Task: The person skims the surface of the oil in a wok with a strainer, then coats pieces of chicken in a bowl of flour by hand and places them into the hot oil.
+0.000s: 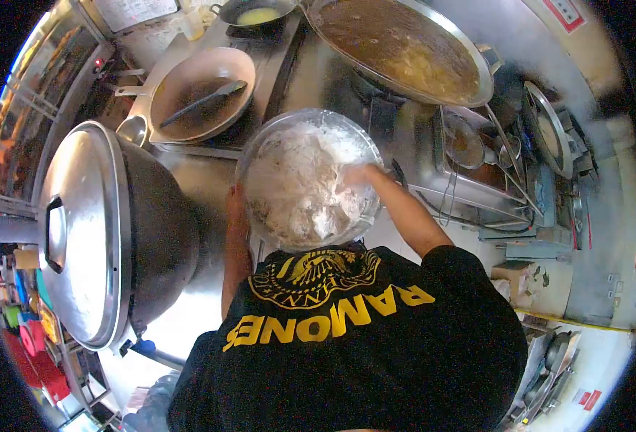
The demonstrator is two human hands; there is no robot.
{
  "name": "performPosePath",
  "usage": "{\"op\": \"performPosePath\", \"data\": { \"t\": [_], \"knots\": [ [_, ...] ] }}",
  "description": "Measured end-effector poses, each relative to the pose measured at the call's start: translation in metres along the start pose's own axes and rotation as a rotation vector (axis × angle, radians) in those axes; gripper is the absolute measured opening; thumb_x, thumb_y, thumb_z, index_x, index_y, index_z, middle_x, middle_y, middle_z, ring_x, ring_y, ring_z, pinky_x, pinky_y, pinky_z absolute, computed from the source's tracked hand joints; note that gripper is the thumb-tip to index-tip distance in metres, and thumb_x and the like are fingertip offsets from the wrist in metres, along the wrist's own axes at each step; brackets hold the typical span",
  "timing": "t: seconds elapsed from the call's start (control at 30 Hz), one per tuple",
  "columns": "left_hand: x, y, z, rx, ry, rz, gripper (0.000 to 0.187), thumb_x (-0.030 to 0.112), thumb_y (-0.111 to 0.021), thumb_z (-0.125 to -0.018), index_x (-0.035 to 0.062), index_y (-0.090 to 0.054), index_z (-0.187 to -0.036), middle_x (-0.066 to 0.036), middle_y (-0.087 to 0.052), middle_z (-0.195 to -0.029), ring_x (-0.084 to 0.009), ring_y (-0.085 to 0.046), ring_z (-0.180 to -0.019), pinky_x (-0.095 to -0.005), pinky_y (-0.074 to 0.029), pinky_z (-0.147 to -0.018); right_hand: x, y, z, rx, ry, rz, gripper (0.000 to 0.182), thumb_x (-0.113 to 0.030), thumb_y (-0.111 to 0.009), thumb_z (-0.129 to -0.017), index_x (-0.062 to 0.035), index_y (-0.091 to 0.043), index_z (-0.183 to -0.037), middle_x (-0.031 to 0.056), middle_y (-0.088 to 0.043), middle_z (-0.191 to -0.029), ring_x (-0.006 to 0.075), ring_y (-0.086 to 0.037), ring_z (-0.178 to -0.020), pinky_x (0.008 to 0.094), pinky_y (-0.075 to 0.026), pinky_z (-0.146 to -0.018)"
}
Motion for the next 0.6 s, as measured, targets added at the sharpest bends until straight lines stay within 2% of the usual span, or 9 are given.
{"op": "performPosePath", "data": {
  "t": [0.17,0.27,0.33,0.37,0.43,0.47,0.53,0.57,0.6],
  "knots": [
    [-0.001,0.007,-0.001,0.027,0.011,-0.150,0.027,0.028,-0.045,-0.080,0.0036,-0.048,-0.092,-0.005,-0.052,-0.075,-0.0168,-0.049,-0.062,-0.0288,-0.041,-0.052,-0.006,0.000,0.004,0.077,0.045,0.007,0.058,-0.045,-0.062,-0.058,0.0028,-0.054,-0.091,0.0153,-0.056,-0.090,0.0264,-0.054,-0.077,0.0362,-0.043,-0.067],
    [-0.003,0.005,-0.002,0.068,0.024,-0.102,0.029,0.029,-0.046,-0.079,0.0037,-0.048,-0.093,-0.006,-0.052,-0.079,-0.0174,-0.050,-0.065,-0.0304,-0.041,-0.054,-0.007,-0.005,0.008,-0.002,0.056,-0.024,0.057,-0.043,-0.064,-0.057,0.0032,-0.054,-0.090,0.0164,-0.057,-0.087,0.0256,-0.055,-0.075,0.0355,-0.043,-0.066],
    [0.004,0.002,0.008,0.051,0.005,-0.025,0.033,0.033,-0.047,-0.078,0.0039,-0.047,-0.094,-0.007,-0.051,-0.083,-0.0184,-0.049,-0.069,-0.0322,-0.041,-0.057,-0.007,-0.022,0.007,-0.182,0.064,-0.083,0.057,-0.043,-0.064,-0.057,0.0031,-0.054,-0.089,0.0179,-0.057,-0.084,0.0254,-0.055,-0.074,0.0347,-0.043,-0.065],
    [-0.002,0.005,0.002,0.049,0.007,-0.029,0.033,0.033,-0.047,-0.078,0.0039,-0.047,-0.094,-0.007,-0.051,-0.083,-0.0184,-0.049,-0.069,-0.0322,-0.041,-0.057,-0.005,-0.027,0.005,-0.184,0.063,-0.087,0.057,-0.043,-0.064,-0.057,0.0031,-0.054,-0.089,0.0179,-0.057,-0.084,0.0254,-0.055,-0.074,0.0347,-0.043,-0.065],
    [-0.002,0.001,-0.006,-0.030,-0.080,0.015,0.038,0.038,-0.048,-0.077,0.0039,-0.045,-0.095,-0.008,-0.051,-0.087,-0.0198,-0.049,-0.072,-0.0336,-0.042,-0.060,-0.001,-0.023,0.000,-0.024,0.101,-0.017,0.060,-0.045,-0.064,-0.056,0.0038,-0.053,-0.090,0.0180,-0.056,-0.084,0.0257,-0.054,-0.076,0.0355,-0.043,-0.066],
    [-0.006,0.003,-0.008,-0.032,-0.080,0.015,0.038,0.038,-0.048,-0.077,0.0039,-0.045,-0.095,-0.008,-0.051,-0.087,-0.0198,-0.049,-0.072,-0.0336,-0.042,-0.060,0.002,-0.026,-0.002,-0.023,0.099,-0.018,0.060,-0.045,-0.064,-0.056,0.0038,-0.053,-0.090,0.0180,-0.056,-0.084,0.0257,-0.054,-0.076,0.0355,-0.043,-0.066],
    [0.003,-0.003,0.007,-0.017,0.028,0.015,0.042,0.040,-0.049,-0.076,0.0036,-0.045,-0.096,-0.009,-0.050,-0.089,-0.0205,-0.049,-0.074,-0.0340,-0.042,-0.061,0.003,-0.020,0.005,0.062,0.020,-0.025,0.069,-0.051,-0.063,-0.056,0.0031,-0.049,-0.097,0.0183,-0.054,-0.093,0.0275,-0.052,-0.084,0.0372,-0.042,-0.072],
    [0.003,-0.002,0.007,-0.017,0.028,0.013,0.042,0.040,-0.049,-0.076,0.0036,-0.045,-0.096,-0.009,-0.050,-0.089,-0.0205,-0.049,-0.074,-0.0340,-0.042,-0.061,0.001,-0.021,0.008,0.062,0.021,-0.027,0.069,-0.051,-0.063,-0.056,0.0031,-0.049,-0.097,0.0183,-0.054,-0.093,0.0275,-0.052,-0.084,0.0372,-0.042,-0.072],
    [0.003,-0.001,0.005,-0.002,0.023,0.002,0.040,0.040,-0.049,-0.076,0.0036,-0.046,-0.094,-0.009,-0.051,-0.087,-0.0205,-0.050,-0.073,-0.0341,-0.042,-0.060,-0.005,-0.013,0.017,0.151,0.021,-0.043,0.074,-0.053,-0.060,-0.056,0.0026,-0.045,-0.102,0.0194,-0.050,-0.100,0.0287,-0.049,-0.090,0.0378,-0.039,-0.076]
  ]
}}
Point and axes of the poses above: each hand's wrist, its own z-axis away from the middle knuckle, its own y-axis out of the back of the hand, x = y × z, the point moved 7 cm from there along -z, towards the middle knuckle
